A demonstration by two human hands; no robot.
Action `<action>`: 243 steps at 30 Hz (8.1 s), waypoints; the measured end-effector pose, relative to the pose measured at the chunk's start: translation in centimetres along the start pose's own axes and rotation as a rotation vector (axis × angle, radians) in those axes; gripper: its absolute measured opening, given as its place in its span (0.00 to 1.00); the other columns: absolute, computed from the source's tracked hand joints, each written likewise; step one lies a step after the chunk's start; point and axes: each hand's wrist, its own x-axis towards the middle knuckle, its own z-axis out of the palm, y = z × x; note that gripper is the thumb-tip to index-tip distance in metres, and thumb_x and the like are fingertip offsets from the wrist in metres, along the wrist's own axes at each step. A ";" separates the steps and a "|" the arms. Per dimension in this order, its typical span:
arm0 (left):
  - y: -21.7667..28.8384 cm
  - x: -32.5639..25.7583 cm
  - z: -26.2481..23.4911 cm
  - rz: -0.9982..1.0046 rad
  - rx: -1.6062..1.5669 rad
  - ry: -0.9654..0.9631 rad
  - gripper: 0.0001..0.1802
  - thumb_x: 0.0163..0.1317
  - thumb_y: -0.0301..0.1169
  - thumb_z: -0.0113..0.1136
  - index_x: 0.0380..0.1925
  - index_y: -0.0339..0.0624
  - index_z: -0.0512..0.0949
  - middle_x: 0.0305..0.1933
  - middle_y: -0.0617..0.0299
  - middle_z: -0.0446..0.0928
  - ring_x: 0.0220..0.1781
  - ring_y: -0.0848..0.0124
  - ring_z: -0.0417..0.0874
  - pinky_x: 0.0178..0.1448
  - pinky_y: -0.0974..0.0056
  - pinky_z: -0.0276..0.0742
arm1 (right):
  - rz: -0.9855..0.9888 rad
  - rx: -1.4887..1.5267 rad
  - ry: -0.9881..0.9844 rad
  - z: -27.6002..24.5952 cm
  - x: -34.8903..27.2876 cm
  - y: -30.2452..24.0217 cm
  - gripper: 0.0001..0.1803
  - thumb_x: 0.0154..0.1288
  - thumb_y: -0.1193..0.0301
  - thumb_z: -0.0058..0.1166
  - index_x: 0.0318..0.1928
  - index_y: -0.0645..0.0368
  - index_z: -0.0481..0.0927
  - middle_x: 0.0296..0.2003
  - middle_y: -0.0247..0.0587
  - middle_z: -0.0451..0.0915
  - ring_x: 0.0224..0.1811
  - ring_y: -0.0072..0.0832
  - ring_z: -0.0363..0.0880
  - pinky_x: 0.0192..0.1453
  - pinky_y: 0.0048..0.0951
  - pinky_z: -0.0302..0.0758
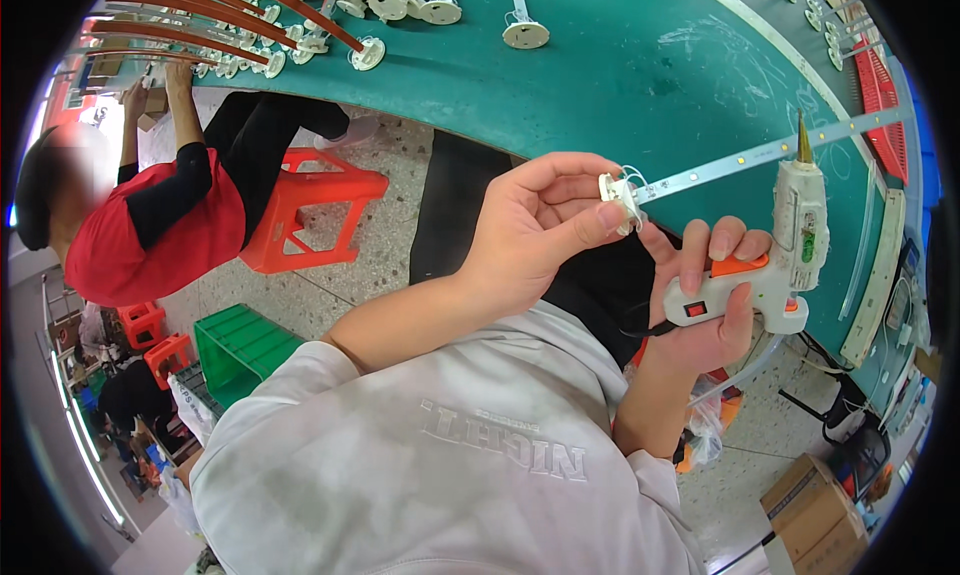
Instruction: Using a hot glue gun to attach circular bases and support rods to LED light strips on an assembly line.
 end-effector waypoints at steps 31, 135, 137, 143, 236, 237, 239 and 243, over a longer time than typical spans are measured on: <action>-0.8 -1.6 -0.5 0.472 0.445 -0.267 0.29 0.50 0.16 0.69 0.53 0.26 0.70 0.56 0.43 0.72 0.58 0.56 0.78 0.59 0.57 0.78 | -0.058 -0.550 0.659 5.8 -0.4 0.5 0.19 0.60 0.83 0.55 0.51 0.61 0.68 0.56 0.49 0.69 0.47 0.33 0.78 0.59 0.38 0.76; 3.8 -1.6 -2.8 0.376 0.616 -0.228 0.29 0.44 0.16 0.72 0.50 0.25 0.75 0.52 0.43 0.75 0.54 0.61 0.80 0.57 0.59 0.81 | 0.108 -1.389 -0.118 3.2 -2.8 -4.0 0.07 0.44 0.81 0.60 0.28 0.63 0.81 0.16 0.33 0.69 0.18 0.29 0.60 0.21 0.25 0.54; 3.9 -1.7 -2.6 0.380 0.610 -0.228 0.29 0.44 0.16 0.72 0.50 0.25 0.74 0.52 0.43 0.75 0.54 0.60 0.80 0.58 0.59 0.81 | 0.127 -1.388 -0.100 3.4 -2.8 -4.1 0.07 0.44 0.81 0.60 0.28 0.63 0.81 0.16 0.34 0.69 0.18 0.29 0.60 0.21 0.25 0.54; 3.8 -1.9 -2.5 0.324 0.530 -0.226 0.29 0.47 0.16 0.70 0.51 0.26 0.73 0.53 0.43 0.75 0.54 0.60 0.80 0.58 0.59 0.81 | 0.141 -1.374 -0.104 3.4 -2.8 -4.1 0.06 0.42 0.81 0.59 0.27 0.65 0.80 0.16 0.35 0.69 0.18 0.30 0.60 0.21 0.26 0.54; 1.7 -3.4 -1.3 -0.240 -0.201 -0.252 0.27 0.71 0.41 0.48 0.60 0.28 0.66 0.44 0.40 0.79 0.38 0.61 0.87 0.41 0.68 0.85 | 0.247 -1.454 -0.291 1.1 -6.6 -8.0 0.17 0.50 0.80 0.64 0.44 0.64 0.79 0.44 0.45 0.78 0.43 0.34 0.78 0.47 0.30 0.73; 1.6 -3.4 -1.3 -0.215 -0.169 -0.254 0.27 0.71 0.41 0.48 0.60 0.28 0.66 0.44 0.40 0.80 0.38 0.61 0.86 0.41 0.68 0.85 | 0.235 -1.470 -0.259 1.1 -7.0 -8.1 0.18 0.50 0.80 0.64 0.44 0.63 0.79 0.45 0.44 0.77 0.44 0.33 0.78 0.48 0.30 0.72; 1.6 -3.4 -1.1 -0.169 -0.070 -0.241 0.26 0.71 0.40 0.50 0.60 0.29 0.66 0.44 0.41 0.80 0.38 0.62 0.86 0.41 0.68 0.85 | 0.223 -1.488 -0.224 1.0 -7.3 -8.1 0.18 0.49 0.79 0.65 0.44 0.62 0.80 0.45 0.44 0.76 0.45 0.33 0.77 0.49 0.30 0.72; 1.5 -3.3 -1.1 -0.073 0.076 -0.229 0.24 0.69 0.35 0.54 0.60 0.32 0.68 0.45 0.44 0.80 0.38 0.64 0.86 0.42 0.68 0.84 | 0.246 -1.508 -0.259 1.5 -6.8 -8.1 0.19 0.50 0.79 0.65 0.44 0.62 0.79 0.44 0.42 0.75 0.44 0.32 0.77 0.48 0.29 0.72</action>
